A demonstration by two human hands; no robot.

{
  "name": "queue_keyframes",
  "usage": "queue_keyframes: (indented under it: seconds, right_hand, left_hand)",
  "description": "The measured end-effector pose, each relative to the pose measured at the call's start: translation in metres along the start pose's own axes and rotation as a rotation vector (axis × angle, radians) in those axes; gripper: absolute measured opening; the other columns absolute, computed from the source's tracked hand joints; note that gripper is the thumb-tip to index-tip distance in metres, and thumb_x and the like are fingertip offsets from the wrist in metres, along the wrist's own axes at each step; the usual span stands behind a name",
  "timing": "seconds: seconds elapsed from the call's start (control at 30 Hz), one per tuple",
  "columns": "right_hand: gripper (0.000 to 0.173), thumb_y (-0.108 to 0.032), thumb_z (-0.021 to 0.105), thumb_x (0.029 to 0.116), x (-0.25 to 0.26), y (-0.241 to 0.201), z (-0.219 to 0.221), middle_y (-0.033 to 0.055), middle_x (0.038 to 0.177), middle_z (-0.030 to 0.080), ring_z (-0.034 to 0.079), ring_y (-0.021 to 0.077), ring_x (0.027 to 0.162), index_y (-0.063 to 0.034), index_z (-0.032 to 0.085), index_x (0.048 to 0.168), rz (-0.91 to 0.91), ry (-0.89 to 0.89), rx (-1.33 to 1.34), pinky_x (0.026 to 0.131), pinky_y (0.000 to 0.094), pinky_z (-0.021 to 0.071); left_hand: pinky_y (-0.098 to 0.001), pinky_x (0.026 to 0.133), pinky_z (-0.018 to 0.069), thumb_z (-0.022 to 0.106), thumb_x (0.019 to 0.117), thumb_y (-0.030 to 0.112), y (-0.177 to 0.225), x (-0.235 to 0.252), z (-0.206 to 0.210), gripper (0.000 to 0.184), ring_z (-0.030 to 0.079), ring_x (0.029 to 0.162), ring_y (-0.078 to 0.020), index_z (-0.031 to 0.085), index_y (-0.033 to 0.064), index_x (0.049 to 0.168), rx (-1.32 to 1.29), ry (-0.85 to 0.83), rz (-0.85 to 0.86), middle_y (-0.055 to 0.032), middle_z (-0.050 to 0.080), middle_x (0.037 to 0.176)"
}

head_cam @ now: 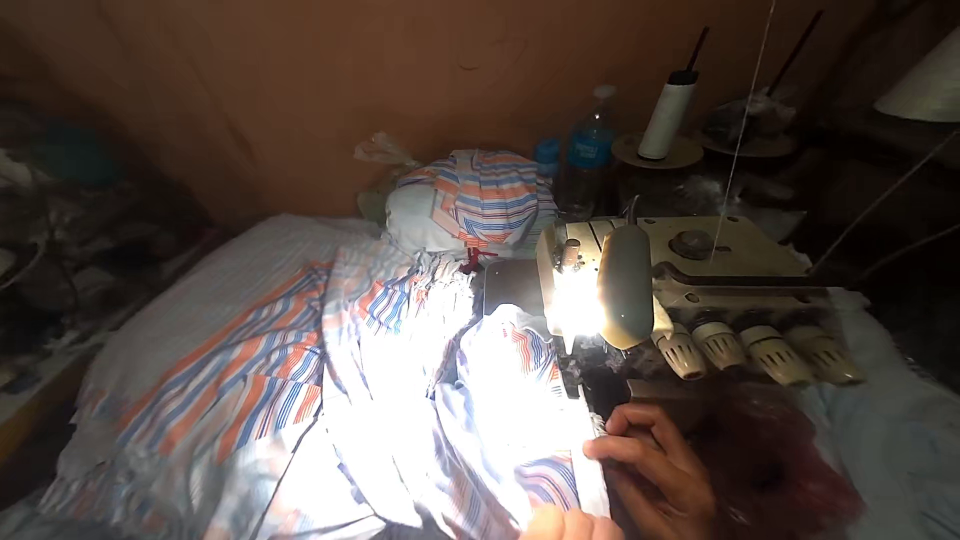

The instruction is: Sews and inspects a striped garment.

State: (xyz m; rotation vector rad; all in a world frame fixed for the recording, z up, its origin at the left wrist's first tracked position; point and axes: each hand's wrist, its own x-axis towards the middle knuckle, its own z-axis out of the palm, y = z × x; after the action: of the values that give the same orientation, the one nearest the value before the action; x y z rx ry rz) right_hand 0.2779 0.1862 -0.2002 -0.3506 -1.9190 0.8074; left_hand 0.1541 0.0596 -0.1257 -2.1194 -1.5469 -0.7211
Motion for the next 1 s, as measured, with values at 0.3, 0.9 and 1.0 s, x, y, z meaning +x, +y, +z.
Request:
queue_keyframes:
  seconds: [0.3, 0.9, 1.0]
  right_hand:
    - [0.005, -0.016, 0.068, 0.0960, -0.004, -0.001, -0.002, 0.0005, 0.110, 0.056, 0.055, -0.0092, 0.091, -0.0151, 0.072, 0.099, -0.017, -0.016, 0.015, 0.082, 0.0024, 0.0458]
    - [0.011, -0.013, 0.065, 0.0935, 0.012, -0.008, 0.007, 0.0094, 0.098, 0.056, 0.054, -0.0036, 0.086, -0.0044, 0.070, 0.090, -0.053, -0.010, -0.096, 0.079, 0.0020, 0.0434]
    - [0.016, -0.017, 0.065, 0.0960, 0.016, -0.020, 0.006, 0.0119, 0.098, 0.056, 0.052, -0.0008, 0.080, -0.0016, 0.068, 0.095, -0.057, 0.037, -0.185, 0.073, 0.0030, 0.0423]
  left_hand:
    - [-0.0246, 0.052, 0.0374, 0.055, 0.0887, -0.001, -0.002, 0.001, 0.024, 0.024, 0.051, 0.054, -0.0125, 0.069, 0.0054, 0.070, 0.137, 0.030, -0.036, -0.0032, 0.060, 0.064]
    - [-0.0428, 0.064, 0.0544, 0.067, 0.0857, 0.026, -0.182, 0.006, -0.083, 0.024, 0.069, 0.076, -0.0240, 0.072, 0.0030, 0.092, -0.101, -0.517, -0.195, -0.0101, 0.069, 0.086]
    - [-0.0059, 0.061, 0.0427, 0.062, 0.0963, 0.035, -0.191, 0.009, -0.113, 0.028, 0.054, 0.071, 0.0090, 0.068, 0.0129, 0.080, -0.445, -0.398, 0.018, 0.0088, 0.060, 0.075]
